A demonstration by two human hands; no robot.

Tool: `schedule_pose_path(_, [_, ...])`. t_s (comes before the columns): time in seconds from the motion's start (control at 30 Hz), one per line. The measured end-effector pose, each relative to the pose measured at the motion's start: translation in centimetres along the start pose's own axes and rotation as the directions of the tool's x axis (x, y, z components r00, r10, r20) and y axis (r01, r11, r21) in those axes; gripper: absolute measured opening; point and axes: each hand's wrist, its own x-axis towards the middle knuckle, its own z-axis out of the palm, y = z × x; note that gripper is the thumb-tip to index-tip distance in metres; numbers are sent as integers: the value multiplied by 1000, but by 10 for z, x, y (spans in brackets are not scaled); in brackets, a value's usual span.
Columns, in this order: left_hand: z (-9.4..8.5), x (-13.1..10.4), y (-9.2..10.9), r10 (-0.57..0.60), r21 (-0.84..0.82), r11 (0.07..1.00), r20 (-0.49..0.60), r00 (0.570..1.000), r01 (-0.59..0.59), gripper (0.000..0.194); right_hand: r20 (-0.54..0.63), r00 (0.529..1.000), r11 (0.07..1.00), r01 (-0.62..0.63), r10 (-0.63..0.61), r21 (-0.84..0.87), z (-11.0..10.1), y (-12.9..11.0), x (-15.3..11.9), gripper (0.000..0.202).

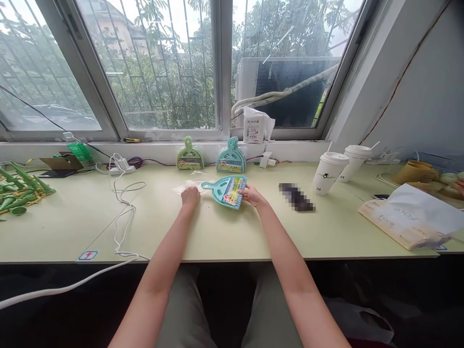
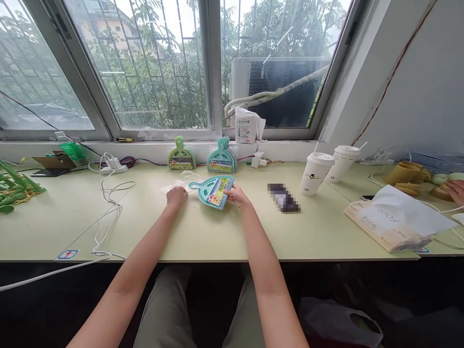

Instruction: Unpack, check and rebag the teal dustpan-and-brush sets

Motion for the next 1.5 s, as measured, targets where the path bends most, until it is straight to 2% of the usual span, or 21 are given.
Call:
schedule_pose_path(0.1, [-2,2,-2,-27,27,999,-26,999,28,31,19,999,999,-33,34,-35,1,3,1,30])
schedule_pose_path(0.23, [-4,-3,2,22,-1,1000,-93,995,-22,35,-141,990,999,-17,23,40,6,12,9,26])
schedule_pose_path(0.33, [-6,-9,10,94,-48,994,-165,982,-103,36,-242,970,994,1,25,105,9,18,13,25])
schedule_pose_path(0.4, [-7,-13,15,146,-93,981,-225,963,-171,34,-224,974,994,4,22,114,12,19,13,24])
schedule_pose_path(0.57, [-17,-19,24,211,-213,935,-308,928,-283,30,-1,1000,998,27,-27,65,25,19,6,19])
schedule_pose_path(0.63, [-23,-24,28,214,-288,903,-339,916,-318,28,8,998,995,59,-60,86,32,20,4,19])
schedule_pose_path(0.7, [-28,-30,33,190,-372,861,-396,899,-346,25,-42,995,987,96,-91,132,35,21,4,19])
schedule_pose_path(0.77, [-32,-36,41,97,-457,827,-459,883,-328,25,-94,988,973,139,-124,182,36,22,5,20])
schedule_pose_path(0.83, [-34,-38,49,-100,-555,800,-497,862,-228,49,-124,979,957,187,-162,220,33,22,4,21])
schedule_pose_path(0.9, [-35,-37,54,-349,-670,739,-472,809,-71,75,-135,971,943,227,-199,245,31,21,4,21])
schedule_pose_path(0.93, [-34,-34,54,-456,-716,698,-442,772,3,81,-134,967,937,243,-215,253,30,20,4,20])
schedule_pose_path(1.0, [-31,-27,49,-580,-765,635,-382,719,106,82,-126,964,932,260,-235,253,29,19,3,19])
schedule_pose_path(1.03, [-29,-22,46,-588,-768,629,-369,720,119,80,-121,963,933,263,-240,244,29,19,2,19])
schedule_pose_path(1.07, [-26,-18,42,-559,-761,640,-371,742,101,76,-116,963,938,263,-242,226,30,19,1,19])
schedule_pose_path(1.1, [-22,-14,39,-495,-749,661,-379,782,55,71,-109,964,945,260,-243,200,31,19,0,19])
schedule_pose_path(1.2, [-7,-6,35,-201,-723,681,-341,918,-119,52,-76,964,959,261,-254,112,34,18,-2,21])
schedule_pose_path(1.27, [5,-3,38,-67,-743,650,-266,962,-160,48,-55,963,962,266,-263,55,36,17,-4,24])
schedule_pose_path(1.37, [15,-4,45,24,-775,600,-229,973,-197,47,-30,966,966,257,-258,-28,39,17,-4,26])
schedule_pose_path(1.5, [6,-17,58,161,-806,498,-276,947,-320,40,4,966,964,258,-258,-63,44,20,-4,28])
